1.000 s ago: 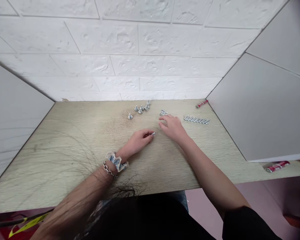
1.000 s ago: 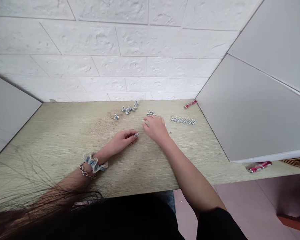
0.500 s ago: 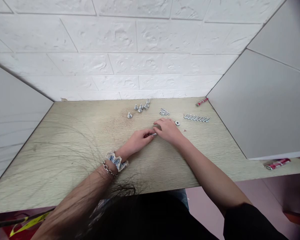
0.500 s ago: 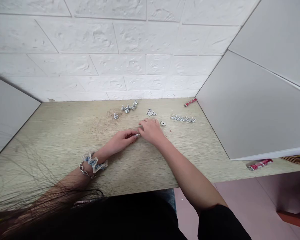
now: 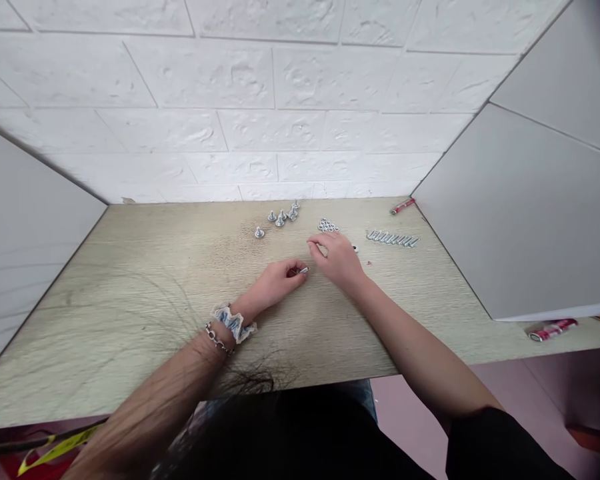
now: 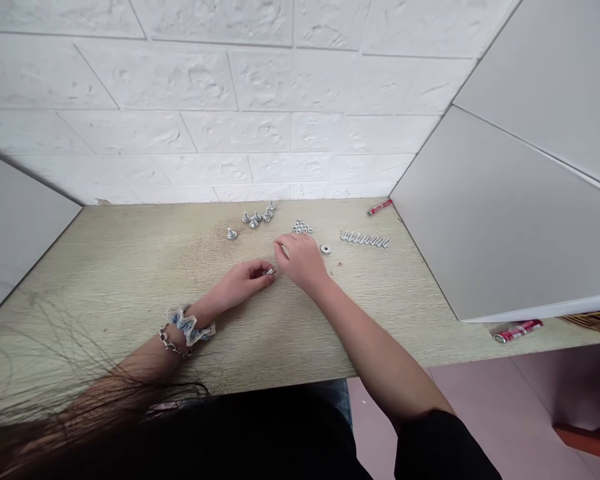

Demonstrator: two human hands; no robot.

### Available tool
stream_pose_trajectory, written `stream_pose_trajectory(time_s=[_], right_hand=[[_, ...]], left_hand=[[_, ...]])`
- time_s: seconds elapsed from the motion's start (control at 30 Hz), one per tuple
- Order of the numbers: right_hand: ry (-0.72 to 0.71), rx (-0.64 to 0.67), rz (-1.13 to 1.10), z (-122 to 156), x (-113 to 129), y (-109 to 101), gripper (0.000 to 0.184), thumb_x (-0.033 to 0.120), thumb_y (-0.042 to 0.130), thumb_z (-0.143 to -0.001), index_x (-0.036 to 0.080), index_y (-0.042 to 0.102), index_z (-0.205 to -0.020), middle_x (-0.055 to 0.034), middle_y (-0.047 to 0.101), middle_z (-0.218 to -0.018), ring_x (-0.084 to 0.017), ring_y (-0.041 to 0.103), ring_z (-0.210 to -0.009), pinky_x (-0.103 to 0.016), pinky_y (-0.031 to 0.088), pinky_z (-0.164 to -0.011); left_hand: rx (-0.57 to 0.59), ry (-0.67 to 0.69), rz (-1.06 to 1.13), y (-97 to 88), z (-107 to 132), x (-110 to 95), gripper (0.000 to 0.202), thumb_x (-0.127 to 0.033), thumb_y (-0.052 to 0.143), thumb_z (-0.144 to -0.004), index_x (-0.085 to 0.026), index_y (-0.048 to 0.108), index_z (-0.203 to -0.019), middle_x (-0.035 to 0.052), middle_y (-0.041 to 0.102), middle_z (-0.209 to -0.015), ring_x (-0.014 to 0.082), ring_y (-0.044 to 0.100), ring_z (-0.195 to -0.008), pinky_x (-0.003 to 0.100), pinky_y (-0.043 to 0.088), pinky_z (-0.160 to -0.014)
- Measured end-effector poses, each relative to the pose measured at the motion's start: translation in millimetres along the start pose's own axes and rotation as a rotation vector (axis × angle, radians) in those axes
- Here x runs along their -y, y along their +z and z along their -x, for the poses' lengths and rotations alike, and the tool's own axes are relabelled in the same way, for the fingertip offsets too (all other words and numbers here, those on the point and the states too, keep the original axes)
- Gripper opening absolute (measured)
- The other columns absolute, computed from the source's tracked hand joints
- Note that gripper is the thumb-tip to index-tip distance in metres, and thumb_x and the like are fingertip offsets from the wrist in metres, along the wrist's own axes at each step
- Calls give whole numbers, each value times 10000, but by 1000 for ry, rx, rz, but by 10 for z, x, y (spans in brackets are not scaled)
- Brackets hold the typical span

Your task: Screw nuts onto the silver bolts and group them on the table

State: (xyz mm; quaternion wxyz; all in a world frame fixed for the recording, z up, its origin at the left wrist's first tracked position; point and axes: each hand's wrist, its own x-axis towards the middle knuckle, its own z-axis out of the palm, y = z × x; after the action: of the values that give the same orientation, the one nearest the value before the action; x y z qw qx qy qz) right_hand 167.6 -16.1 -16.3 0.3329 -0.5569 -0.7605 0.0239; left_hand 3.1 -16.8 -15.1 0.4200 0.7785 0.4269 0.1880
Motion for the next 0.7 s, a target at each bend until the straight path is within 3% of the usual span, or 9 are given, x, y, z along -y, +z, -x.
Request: stream_pose_trajectory(time_s=[0.07,0.13,0.27,0.4,0.5,0.7], right_hand=[[-64,-95,-57,4,21,-19,194,217,419,-861,168,601,-818,-41,627,-798,-156,544,-774,-282,385,-777],[-143,-106,-92,14,49,-50,211,232,402,-872,170,596,-819,-46,621,-786,-153,539,-755,-267,394,-739],[-229,28,-71,29,111,-127,260,255,356,-892,168,585,-806,-53,608,-786,-150,520,-762,-257,378,-736],[-184,205,31,44,174,-149,344,298,339,-903,165,553,-669,-35,558,-666,-136,479,-661,-247,334,-645],[-183,315,39,69,219,-100,326,321,389,-891,164,551,-655,-21,568,-662,-123,463,-625,-247,291,-592],[-175,378,10,108,265,-21,292,300,418,-882,162,550,-662,-15,593,-701,-116,468,-645,-241,260,-576]], left_hand=[[8,-7,25,1,-1,-5,227,-344,458,-788,-165,593,-822,-8,582,-690,135,501,-641,235,378,-596],[6,-11,57,4,-4,-9,246,-353,440,-797,-159,586,-831,-4,580,-676,139,508,-637,238,385,-594],[-25,1,105,11,-11,-11,263,-351,419,-808,-151,581,-863,-12,560,-642,132,506,-615,238,387,-586],[-43,10,79,14,-14,6,236,-324,423,-800,-148,577,-824,-13,563,-646,129,500,-609,238,388,-572],[-43,62,65,15,-12,28,181,-257,448,-766,-149,584,-814,8,619,-759,149,543,-713,251,417,-642],[-47,109,52,16,-3,36,232,-153,416,-726,-153,615,-845,20,654,-887,167,571,-808,273,438,-741]])
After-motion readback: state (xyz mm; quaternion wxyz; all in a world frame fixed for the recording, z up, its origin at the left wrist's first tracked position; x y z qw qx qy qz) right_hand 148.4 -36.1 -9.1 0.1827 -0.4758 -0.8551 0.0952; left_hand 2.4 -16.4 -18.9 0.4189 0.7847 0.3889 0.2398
